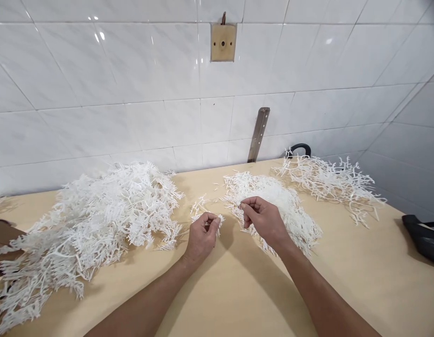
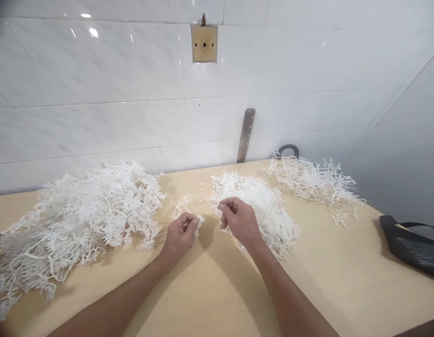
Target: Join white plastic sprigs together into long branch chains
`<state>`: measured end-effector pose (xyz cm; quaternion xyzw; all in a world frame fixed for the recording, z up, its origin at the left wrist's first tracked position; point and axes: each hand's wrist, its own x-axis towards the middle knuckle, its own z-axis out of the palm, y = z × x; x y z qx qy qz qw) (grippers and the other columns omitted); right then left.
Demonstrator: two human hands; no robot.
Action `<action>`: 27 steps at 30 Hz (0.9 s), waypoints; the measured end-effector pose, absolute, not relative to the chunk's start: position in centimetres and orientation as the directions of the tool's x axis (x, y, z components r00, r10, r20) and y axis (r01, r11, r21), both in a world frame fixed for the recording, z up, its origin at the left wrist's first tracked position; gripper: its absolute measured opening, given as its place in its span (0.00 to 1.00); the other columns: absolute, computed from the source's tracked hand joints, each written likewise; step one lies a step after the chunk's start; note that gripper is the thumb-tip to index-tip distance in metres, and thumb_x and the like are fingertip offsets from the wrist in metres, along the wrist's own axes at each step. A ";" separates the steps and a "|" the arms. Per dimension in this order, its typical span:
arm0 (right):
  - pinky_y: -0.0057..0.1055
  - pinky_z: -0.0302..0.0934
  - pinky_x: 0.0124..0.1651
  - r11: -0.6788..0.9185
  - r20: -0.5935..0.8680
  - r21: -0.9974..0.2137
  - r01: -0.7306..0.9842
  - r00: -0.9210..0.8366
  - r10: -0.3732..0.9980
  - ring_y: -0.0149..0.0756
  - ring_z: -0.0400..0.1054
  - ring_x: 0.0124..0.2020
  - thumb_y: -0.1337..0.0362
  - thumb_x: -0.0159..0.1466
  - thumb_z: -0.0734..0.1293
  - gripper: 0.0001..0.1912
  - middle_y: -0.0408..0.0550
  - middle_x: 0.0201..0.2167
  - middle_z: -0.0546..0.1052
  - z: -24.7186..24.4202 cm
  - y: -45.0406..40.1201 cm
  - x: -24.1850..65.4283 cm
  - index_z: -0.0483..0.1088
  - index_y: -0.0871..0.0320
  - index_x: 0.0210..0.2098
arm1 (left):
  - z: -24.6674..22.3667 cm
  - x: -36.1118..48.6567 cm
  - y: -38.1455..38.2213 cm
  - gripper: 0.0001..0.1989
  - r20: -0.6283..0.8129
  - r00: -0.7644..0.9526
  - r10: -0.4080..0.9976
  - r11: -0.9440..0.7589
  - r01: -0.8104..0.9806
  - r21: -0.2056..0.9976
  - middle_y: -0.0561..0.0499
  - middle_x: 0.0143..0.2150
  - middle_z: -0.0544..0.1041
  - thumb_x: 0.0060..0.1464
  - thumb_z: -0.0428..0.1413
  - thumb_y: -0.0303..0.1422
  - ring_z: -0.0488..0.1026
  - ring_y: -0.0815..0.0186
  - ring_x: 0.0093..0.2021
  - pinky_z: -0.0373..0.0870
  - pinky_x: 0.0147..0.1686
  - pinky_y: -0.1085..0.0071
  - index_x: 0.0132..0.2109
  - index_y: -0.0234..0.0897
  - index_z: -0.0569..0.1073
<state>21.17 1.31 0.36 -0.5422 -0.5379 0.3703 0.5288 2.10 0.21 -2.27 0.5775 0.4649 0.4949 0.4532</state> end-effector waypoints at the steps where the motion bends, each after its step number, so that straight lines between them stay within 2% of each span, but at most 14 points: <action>1: 0.29 0.64 0.22 0.121 0.137 -0.985 0.125 0.126 0.982 0.31 0.67 0.17 0.52 0.60 0.71 0.15 0.40 0.18 0.72 0.2 1.4 21.2 0.72 0.59 0.36 | -2.2 2.1 0.2 0.12 0.153 0.077 0.985 -0.160 0.096 0.982 0.60 0.18 0.62 0.57 0.55 0.42 0.58 0.75 0.16 0.56 0.18 0.77 0.33 0.37 0.70; 5: 0.29 0.64 0.23 0.055 0.050 -0.996 -0.075 0.058 0.997 0.29 0.65 0.18 0.53 0.56 0.74 0.17 0.40 0.19 0.72 -0.1 1.7 21.4 0.73 0.60 0.37 | -2.1 2.1 0.1 0.12 0.153 0.088 0.984 -0.163 0.114 0.980 0.59 0.18 0.63 0.57 0.55 0.41 0.58 0.75 0.17 0.56 0.19 0.76 0.33 0.36 0.71; 8: 0.29 0.64 0.23 0.032 0.028 -0.993 -0.118 0.031 0.999 0.29 0.66 0.19 0.54 0.55 0.74 0.17 0.41 0.21 0.73 -0.2 1.8 21.5 0.72 0.59 0.37 | -2.1 2.1 0.0 0.12 0.153 0.091 0.984 -0.162 0.099 0.982 0.59 0.19 0.64 0.57 0.56 0.41 0.58 0.75 0.17 0.56 0.20 0.76 0.33 0.36 0.71; 10: 0.29 0.65 0.23 0.042 0.040 -0.999 -0.022 0.060 0.997 0.30 0.67 0.19 0.54 0.56 0.73 0.16 0.41 0.21 0.72 -0.3 1.8 21.6 0.73 0.59 0.37 | -2.0 2.2 0.0 0.11 0.158 0.085 0.984 -0.166 0.100 0.981 0.59 0.19 0.64 0.57 0.56 0.40 0.58 0.74 0.17 0.57 0.20 0.76 0.33 0.36 0.71; 12: 0.29 0.64 0.23 0.057 0.084 -0.981 0.187 0.144 0.986 0.31 0.68 0.18 0.55 0.58 0.71 0.13 0.41 0.21 0.73 -0.3 1.7 21.5 0.73 0.58 0.37 | -2.0 2.2 0.0 0.11 0.166 0.078 0.983 -0.173 0.103 0.979 0.59 0.19 0.64 0.57 0.56 0.40 0.59 0.74 0.17 0.57 0.20 0.76 0.33 0.36 0.71; 14: 0.29 0.63 0.23 0.069 0.165 -0.912 0.404 0.210 0.964 0.31 0.68 0.17 0.57 0.59 0.69 0.11 0.42 0.24 0.74 -0.3 1.5 21.3 0.74 0.57 0.38 | -1.9 2.2 0.0 0.11 0.173 0.073 0.982 -0.180 0.093 0.979 0.58 0.19 0.65 0.56 0.56 0.40 0.59 0.74 0.18 0.57 0.20 0.76 0.32 0.36 0.72; 16: 0.29 0.64 0.23 0.109 0.234 -0.847 0.520 0.182 0.955 0.30 0.68 0.17 0.57 0.61 0.66 0.11 0.44 0.27 0.76 -0.2 1.2 20.8 0.75 0.56 0.39 | -1.8 2.2 0.0 0.10 0.182 0.071 0.981 -0.188 0.081 0.979 0.57 0.21 0.67 0.56 0.57 0.39 0.61 0.74 0.19 0.58 0.21 0.76 0.32 0.36 0.72; 22: 0.28 0.64 0.23 0.273 0.297 -0.796 0.540 -0.045 0.954 0.31 0.69 0.20 0.56 0.64 0.63 0.14 0.48 0.32 0.78 -0.1 0.4 18.9 0.76 0.57 0.39 | -1.9 2.2 -0.1 0.09 0.183 0.082 0.980 -0.191 0.106 0.976 0.57 0.20 0.67 0.56 0.56 0.38 0.62 0.73 0.19 0.60 0.22 0.76 0.33 0.36 0.73; 27: 0.27 0.64 0.24 0.329 0.317 -0.791 0.516 -0.114 0.941 0.32 0.70 0.23 0.58 0.65 0.63 0.12 0.48 0.33 0.79 -0.2 0.3 18.4 0.76 0.56 0.36 | -2.1 2.1 0.0 0.10 0.159 0.105 0.982 -0.170 0.104 0.980 0.58 0.18 0.65 0.57 0.55 0.39 0.60 0.74 0.18 0.58 0.21 0.76 0.33 0.36 0.72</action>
